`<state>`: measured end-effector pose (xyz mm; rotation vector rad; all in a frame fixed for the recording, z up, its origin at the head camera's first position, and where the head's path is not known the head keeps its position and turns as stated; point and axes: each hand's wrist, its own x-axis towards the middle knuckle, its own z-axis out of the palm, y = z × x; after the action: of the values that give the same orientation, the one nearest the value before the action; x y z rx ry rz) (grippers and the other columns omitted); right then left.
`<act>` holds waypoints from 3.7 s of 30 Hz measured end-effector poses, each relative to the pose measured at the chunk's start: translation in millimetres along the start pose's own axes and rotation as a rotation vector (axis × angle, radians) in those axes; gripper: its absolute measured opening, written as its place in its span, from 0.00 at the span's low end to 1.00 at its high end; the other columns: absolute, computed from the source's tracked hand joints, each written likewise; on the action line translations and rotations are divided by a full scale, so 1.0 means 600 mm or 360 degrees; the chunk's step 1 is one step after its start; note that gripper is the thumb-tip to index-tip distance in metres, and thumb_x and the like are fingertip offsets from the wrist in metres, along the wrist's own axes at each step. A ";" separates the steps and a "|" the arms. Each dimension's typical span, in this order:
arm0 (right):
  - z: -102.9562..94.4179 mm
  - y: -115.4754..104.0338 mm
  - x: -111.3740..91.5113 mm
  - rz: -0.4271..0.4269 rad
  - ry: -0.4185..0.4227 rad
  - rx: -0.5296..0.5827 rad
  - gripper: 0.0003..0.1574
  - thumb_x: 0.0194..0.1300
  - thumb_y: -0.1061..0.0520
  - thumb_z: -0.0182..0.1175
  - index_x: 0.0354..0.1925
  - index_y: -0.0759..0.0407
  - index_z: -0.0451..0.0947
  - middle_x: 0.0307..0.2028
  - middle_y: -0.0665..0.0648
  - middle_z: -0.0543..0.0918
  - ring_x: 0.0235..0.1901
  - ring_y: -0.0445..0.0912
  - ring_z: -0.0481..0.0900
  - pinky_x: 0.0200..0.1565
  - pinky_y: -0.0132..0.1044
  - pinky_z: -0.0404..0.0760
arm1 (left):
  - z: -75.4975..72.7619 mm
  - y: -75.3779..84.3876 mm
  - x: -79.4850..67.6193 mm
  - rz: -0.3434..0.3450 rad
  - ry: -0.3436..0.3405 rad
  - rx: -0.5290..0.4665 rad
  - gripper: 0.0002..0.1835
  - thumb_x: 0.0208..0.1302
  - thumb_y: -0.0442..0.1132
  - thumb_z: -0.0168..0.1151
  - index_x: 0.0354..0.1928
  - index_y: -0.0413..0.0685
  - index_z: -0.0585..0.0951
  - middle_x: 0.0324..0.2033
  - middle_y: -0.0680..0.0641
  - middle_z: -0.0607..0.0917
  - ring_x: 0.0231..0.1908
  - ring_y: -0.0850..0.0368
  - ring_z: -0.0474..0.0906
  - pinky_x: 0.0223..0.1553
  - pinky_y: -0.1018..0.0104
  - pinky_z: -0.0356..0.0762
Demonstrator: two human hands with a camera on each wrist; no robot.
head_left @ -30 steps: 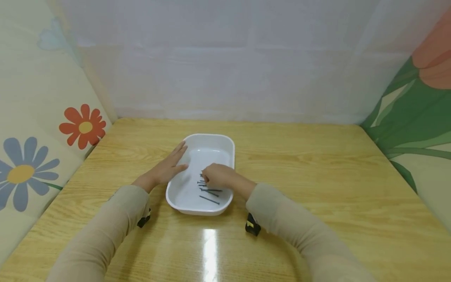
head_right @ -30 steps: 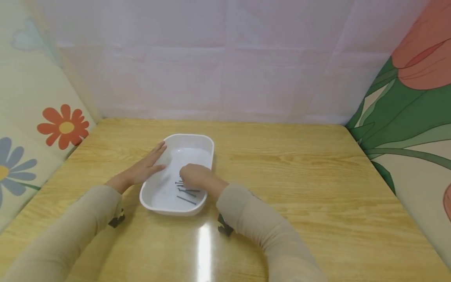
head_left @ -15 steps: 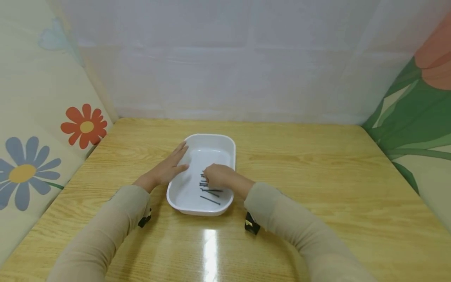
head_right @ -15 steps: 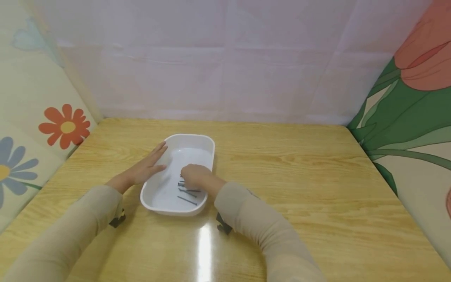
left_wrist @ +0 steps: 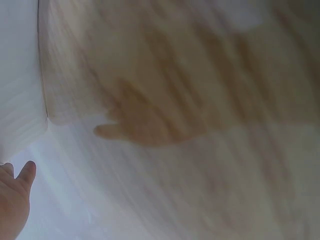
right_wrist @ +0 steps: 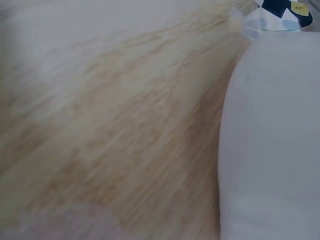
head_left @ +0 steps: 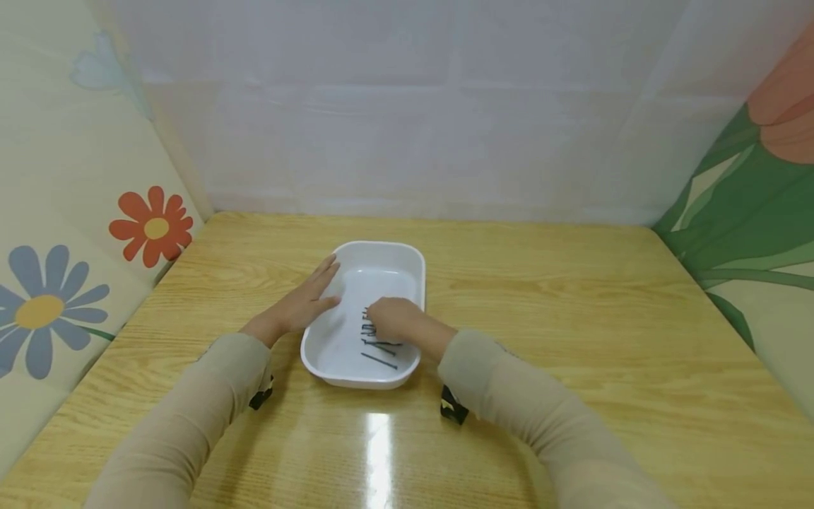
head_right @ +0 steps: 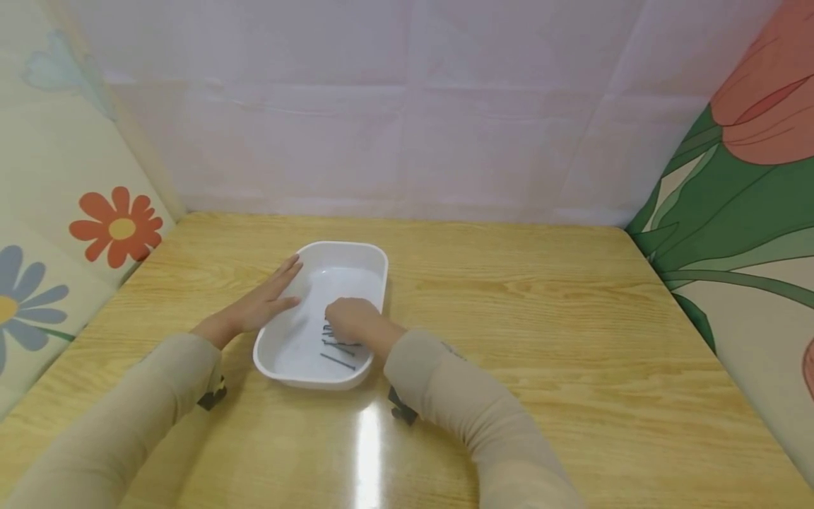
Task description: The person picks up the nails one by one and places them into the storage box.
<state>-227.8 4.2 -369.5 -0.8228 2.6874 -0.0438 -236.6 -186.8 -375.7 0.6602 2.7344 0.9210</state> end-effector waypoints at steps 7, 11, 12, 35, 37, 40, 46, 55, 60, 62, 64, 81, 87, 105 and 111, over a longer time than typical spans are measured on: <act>-0.001 0.000 0.000 0.0005 -0.0011 0.0023 0.13 0.55 0.59 0.54 0.42 0.57 0.75 0.31 0.51 0.76 0.29 0.41 0.72 0.39 0.33 0.72 | 0.000 0.000 0.000 -0.0005 0.0000 -0.0004 0.33 0.66 0.44 0.40 0.66 0.45 0.40 0.65 0.50 0.32 0.63 0.49 0.31 0.59 0.48 0.38; -0.007 0.002 -0.002 -0.0032 -0.0004 0.0054 0.06 0.56 0.59 0.54 0.34 0.56 0.75 0.26 0.49 0.74 0.26 0.40 0.71 0.33 0.31 0.72 | 0.000 0.001 0.000 -0.0002 0.0002 0.0002 0.33 0.66 0.44 0.40 0.66 0.45 0.40 0.65 0.50 0.32 0.63 0.49 0.31 0.59 0.48 0.37; -0.008 0.003 -0.003 -0.0045 0.0000 0.0075 0.04 0.56 0.59 0.54 0.32 0.55 0.75 0.24 0.49 0.74 0.26 0.40 0.71 0.32 0.30 0.72 | -0.001 0.001 0.000 0.0001 0.0003 0.0005 0.33 0.66 0.44 0.40 0.66 0.45 0.40 0.65 0.50 0.33 0.63 0.49 0.31 0.59 0.48 0.37; -0.019 0.042 -0.042 -0.0441 0.0288 0.0820 0.04 0.53 0.63 0.58 0.31 0.61 0.78 0.25 0.49 0.78 0.28 0.39 0.74 0.33 0.25 0.72 | -0.001 0.001 0.001 0.0003 0.0009 0.0013 0.33 0.66 0.43 0.41 0.66 0.46 0.40 0.65 0.50 0.32 0.63 0.50 0.31 0.59 0.49 0.38; -0.019 0.046 -0.049 -0.0456 0.0314 0.0881 0.04 0.53 0.63 0.58 0.31 0.62 0.78 0.25 0.49 0.78 0.28 0.38 0.74 0.33 0.25 0.73 | -0.001 0.002 0.002 -0.0001 0.0009 0.0010 0.33 0.66 0.43 0.41 0.66 0.46 0.40 0.65 0.50 0.32 0.63 0.49 0.31 0.59 0.49 0.37; -0.019 0.055 -0.057 -0.0484 0.0347 0.0943 0.05 0.53 0.64 0.58 0.31 0.63 0.78 0.26 0.50 0.79 0.29 0.39 0.74 0.34 0.26 0.73 | -0.001 0.002 0.003 -0.0008 0.0006 0.0006 0.33 0.66 0.43 0.41 0.66 0.45 0.39 0.65 0.51 0.32 0.63 0.50 0.31 0.59 0.49 0.37; -0.020 0.071 -0.079 -0.0494 0.0359 0.1043 0.07 0.54 0.64 0.56 0.33 0.66 0.77 0.29 0.53 0.79 0.31 0.41 0.75 0.36 0.29 0.73 | 0.000 0.002 0.003 -0.0015 0.0003 0.0010 0.33 0.66 0.43 0.41 0.66 0.45 0.40 0.65 0.50 0.32 0.63 0.50 0.31 0.59 0.49 0.37; -0.020 0.096 -0.116 -0.0467 0.0317 0.1190 0.09 0.55 0.63 0.55 0.35 0.68 0.75 0.30 0.55 0.79 0.30 0.42 0.76 0.33 0.31 0.76 | 0.000 0.001 0.003 -0.0012 0.0008 0.0013 0.33 0.66 0.43 0.41 0.66 0.44 0.40 0.65 0.48 0.33 0.63 0.49 0.31 0.59 0.49 0.37; -0.011 0.113 -0.131 -0.0521 0.0339 0.1213 0.07 0.55 0.63 0.55 0.33 0.67 0.75 0.29 0.54 0.79 0.31 0.42 0.75 0.37 0.34 0.74 | 0.000 0.000 0.004 -0.0010 0.0012 0.0020 0.33 0.66 0.43 0.41 0.66 0.45 0.40 0.65 0.48 0.33 0.63 0.49 0.31 0.59 0.49 0.37; -0.006 0.120 -0.135 -0.0533 0.0333 0.1214 0.06 0.55 0.63 0.55 0.32 0.66 0.75 0.29 0.53 0.79 0.31 0.43 0.75 0.38 0.34 0.74 | 0.000 0.000 0.004 -0.0013 0.0007 0.0020 0.33 0.66 0.44 0.41 0.66 0.46 0.40 0.65 0.49 0.33 0.63 0.50 0.31 0.59 0.49 0.37; -0.001 0.126 -0.141 -0.0516 0.0315 0.1188 0.05 0.55 0.62 0.56 0.31 0.64 0.76 0.29 0.52 0.78 0.31 0.42 0.75 0.38 0.34 0.74 | 0.000 -0.001 0.004 -0.0016 0.0003 0.0020 0.33 0.66 0.44 0.41 0.66 0.46 0.40 0.65 0.50 0.32 0.63 0.50 0.31 0.59 0.49 0.37; 0.037 0.150 -0.175 -0.0514 -0.0059 0.0864 0.05 0.51 0.66 0.58 0.28 0.58 0.76 0.27 0.47 0.77 0.29 0.38 0.73 0.33 0.30 0.74 | 0.000 -0.002 0.002 -0.0031 -0.0001 0.0007 0.33 0.66 0.44 0.41 0.66 0.47 0.39 0.65 0.51 0.32 0.63 0.51 0.30 0.59 0.49 0.36; 0.047 0.151 -0.182 -0.0561 -0.0089 0.0745 0.08 0.48 0.69 0.58 0.25 0.57 0.76 0.24 0.46 0.75 0.26 0.37 0.72 0.30 0.29 0.73 | -0.001 0.000 0.002 -0.0027 -0.0002 0.0008 0.33 0.66 0.44 0.41 0.66 0.48 0.39 0.65 0.51 0.32 0.63 0.50 0.31 0.59 0.49 0.36; 0.062 0.135 -0.181 -0.0613 -0.0023 0.0341 0.14 0.38 0.72 0.55 0.15 0.52 0.70 0.16 0.42 0.68 0.19 0.35 0.64 0.23 0.27 0.67 | -0.003 0.001 0.003 -0.0033 -0.0006 -0.0001 0.33 0.66 0.43 0.41 0.66 0.47 0.39 0.65 0.51 0.32 0.63 0.51 0.30 0.59 0.50 0.35; 0.060 0.137 -0.185 -0.0590 -0.0022 0.0470 0.12 0.40 0.70 0.55 0.18 0.53 0.69 0.19 0.45 0.70 0.21 0.36 0.66 0.26 0.28 0.69 | -0.002 0.002 0.002 -0.0040 -0.0009 -0.0004 0.33 0.66 0.44 0.41 0.66 0.47 0.40 0.65 0.52 0.32 0.63 0.51 0.30 0.59 0.50 0.36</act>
<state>-174.6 136.1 -380.1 -1.1981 2.3973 -0.5045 -237.6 -185.9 -374.3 0.6255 2.7299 0.9150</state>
